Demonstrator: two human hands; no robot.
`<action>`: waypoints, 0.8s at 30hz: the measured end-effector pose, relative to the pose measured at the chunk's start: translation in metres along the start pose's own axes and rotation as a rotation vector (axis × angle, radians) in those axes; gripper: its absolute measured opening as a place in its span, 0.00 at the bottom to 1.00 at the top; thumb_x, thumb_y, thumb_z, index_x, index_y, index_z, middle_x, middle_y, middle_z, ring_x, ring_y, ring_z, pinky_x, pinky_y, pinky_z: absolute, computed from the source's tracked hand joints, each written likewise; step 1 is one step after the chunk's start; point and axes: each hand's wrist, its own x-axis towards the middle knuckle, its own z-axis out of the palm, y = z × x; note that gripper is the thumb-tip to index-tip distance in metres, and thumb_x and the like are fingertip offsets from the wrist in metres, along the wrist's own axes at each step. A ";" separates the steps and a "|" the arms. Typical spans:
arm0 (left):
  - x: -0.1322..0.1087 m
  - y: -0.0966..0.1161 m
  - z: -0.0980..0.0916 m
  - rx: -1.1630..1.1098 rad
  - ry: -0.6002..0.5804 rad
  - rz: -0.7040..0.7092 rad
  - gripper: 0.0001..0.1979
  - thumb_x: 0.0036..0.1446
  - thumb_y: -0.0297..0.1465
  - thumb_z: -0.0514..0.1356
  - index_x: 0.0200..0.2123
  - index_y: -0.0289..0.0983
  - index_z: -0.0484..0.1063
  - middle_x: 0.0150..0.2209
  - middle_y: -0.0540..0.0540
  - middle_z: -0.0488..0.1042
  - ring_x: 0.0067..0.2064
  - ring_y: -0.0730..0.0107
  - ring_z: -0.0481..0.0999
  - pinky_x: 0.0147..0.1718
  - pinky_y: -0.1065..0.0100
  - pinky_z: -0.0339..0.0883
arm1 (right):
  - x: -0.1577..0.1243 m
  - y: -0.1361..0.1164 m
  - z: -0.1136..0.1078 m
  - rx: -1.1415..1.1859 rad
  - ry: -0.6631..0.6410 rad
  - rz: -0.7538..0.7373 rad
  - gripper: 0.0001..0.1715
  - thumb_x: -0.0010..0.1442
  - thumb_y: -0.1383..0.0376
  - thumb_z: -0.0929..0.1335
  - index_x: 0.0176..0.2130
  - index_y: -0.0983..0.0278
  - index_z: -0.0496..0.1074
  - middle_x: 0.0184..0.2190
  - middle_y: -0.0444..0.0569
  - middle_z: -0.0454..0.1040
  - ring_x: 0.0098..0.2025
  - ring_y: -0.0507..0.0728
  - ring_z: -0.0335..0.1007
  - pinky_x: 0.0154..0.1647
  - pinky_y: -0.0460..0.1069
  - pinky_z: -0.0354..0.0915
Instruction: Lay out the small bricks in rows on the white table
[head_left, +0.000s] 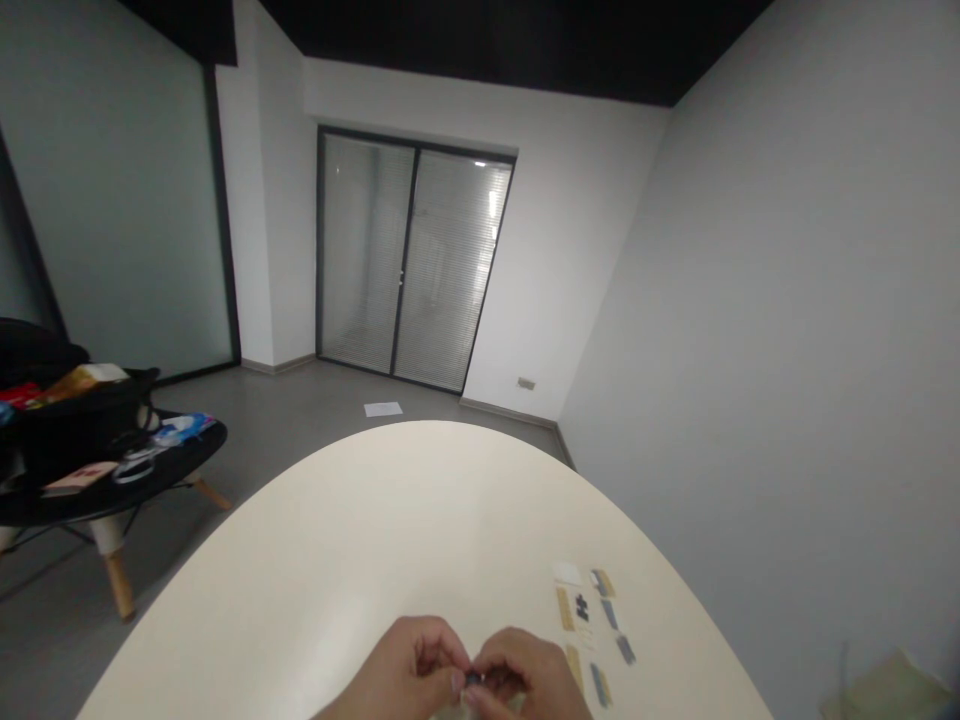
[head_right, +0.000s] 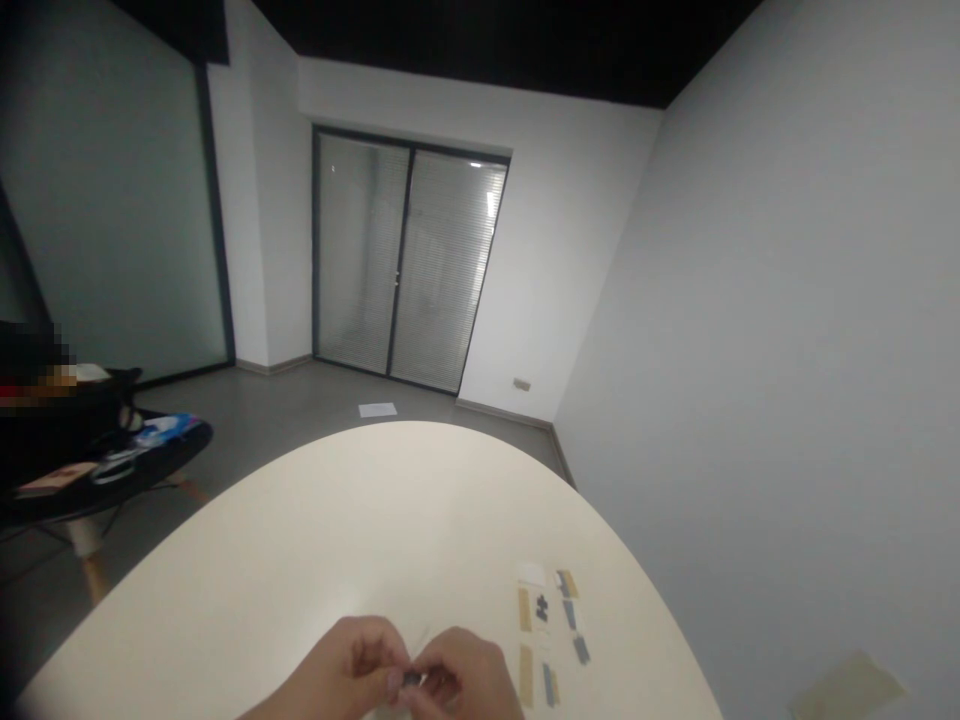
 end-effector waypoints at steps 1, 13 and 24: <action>0.000 -0.003 0.000 0.001 -0.014 -0.003 0.30 0.37 0.57 0.71 0.27 0.34 0.74 0.21 0.50 0.71 0.25 0.73 0.66 0.27 0.69 0.53 | 0.000 -0.001 -0.001 -0.003 -0.005 0.011 0.09 0.51 0.61 0.72 0.33 0.62 0.80 0.29 0.47 0.79 0.28 0.52 0.73 0.29 0.42 0.66; 0.002 -0.025 -0.003 -0.215 -0.225 0.051 0.20 0.49 0.44 0.72 0.36 0.34 0.77 0.31 0.45 0.79 0.32 0.68 0.75 0.34 0.69 0.60 | 0.001 0.001 -0.007 -0.102 -0.058 -0.063 0.10 0.49 0.65 0.69 0.33 0.62 0.80 0.30 0.48 0.75 0.32 0.52 0.71 0.31 0.43 0.64; -0.012 0.014 0.002 0.030 -0.200 -0.031 0.31 0.45 0.58 0.67 0.35 0.34 0.78 0.25 0.52 0.71 0.25 0.77 0.62 0.28 0.72 0.55 | -0.007 0.011 -0.033 -0.299 0.141 0.169 0.16 0.43 0.72 0.65 0.32 0.62 0.77 0.26 0.46 0.77 0.29 0.54 0.72 0.31 0.45 0.64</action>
